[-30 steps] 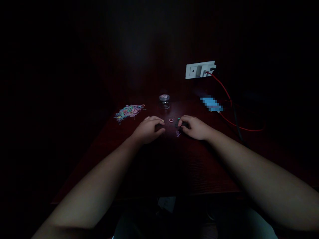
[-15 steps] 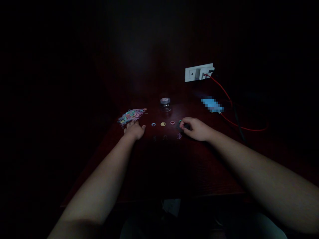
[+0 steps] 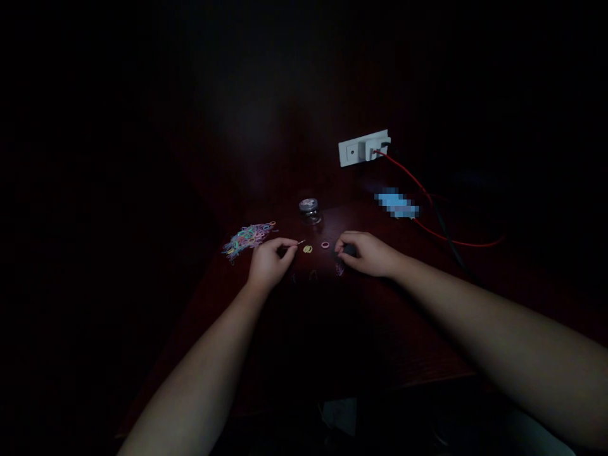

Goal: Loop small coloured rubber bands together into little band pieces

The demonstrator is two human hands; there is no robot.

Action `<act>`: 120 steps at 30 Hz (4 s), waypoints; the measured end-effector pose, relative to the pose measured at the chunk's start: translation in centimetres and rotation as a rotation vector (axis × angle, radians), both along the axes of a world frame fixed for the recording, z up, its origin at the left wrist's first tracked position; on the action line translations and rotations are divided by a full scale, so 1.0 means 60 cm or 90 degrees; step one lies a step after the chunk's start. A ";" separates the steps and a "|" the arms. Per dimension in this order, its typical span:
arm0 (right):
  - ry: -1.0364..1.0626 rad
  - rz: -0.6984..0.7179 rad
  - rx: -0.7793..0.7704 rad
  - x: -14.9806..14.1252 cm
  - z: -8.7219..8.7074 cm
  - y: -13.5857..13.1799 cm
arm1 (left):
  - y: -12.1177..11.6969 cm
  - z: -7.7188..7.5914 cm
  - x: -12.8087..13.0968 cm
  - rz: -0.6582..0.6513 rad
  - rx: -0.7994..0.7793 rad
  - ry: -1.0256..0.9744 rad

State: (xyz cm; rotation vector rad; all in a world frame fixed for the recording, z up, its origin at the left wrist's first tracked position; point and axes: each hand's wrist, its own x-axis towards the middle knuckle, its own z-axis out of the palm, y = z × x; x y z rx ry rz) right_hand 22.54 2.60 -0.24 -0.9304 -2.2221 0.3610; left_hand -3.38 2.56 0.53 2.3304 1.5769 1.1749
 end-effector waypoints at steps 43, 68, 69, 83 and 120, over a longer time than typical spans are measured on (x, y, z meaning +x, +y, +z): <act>0.059 0.068 0.145 -0.007 0.019 -0.016 | -0.044 0.003 0.063 -0.187 0.086 0.018; -0.125 0.093 -0.048 0.022 -0.004 0.014 | -0.045 0.001 0.060 -0.211 0.031 0.062; -0.132 0.105 -0.048 0.022 -0.005 0.015 | -0.045 0.002 0.060 -0.212 0.030 0.061; -0.141 0.121 -0.016 0.010 -0.019 0.024 | -0.046 0.007 0.064 -0.223 0.003 0.061; -0.002 0.140 0.056 -0.005 0.021 -0.019 | -0.048 0.004 0.062 -0.251 0.011 0.076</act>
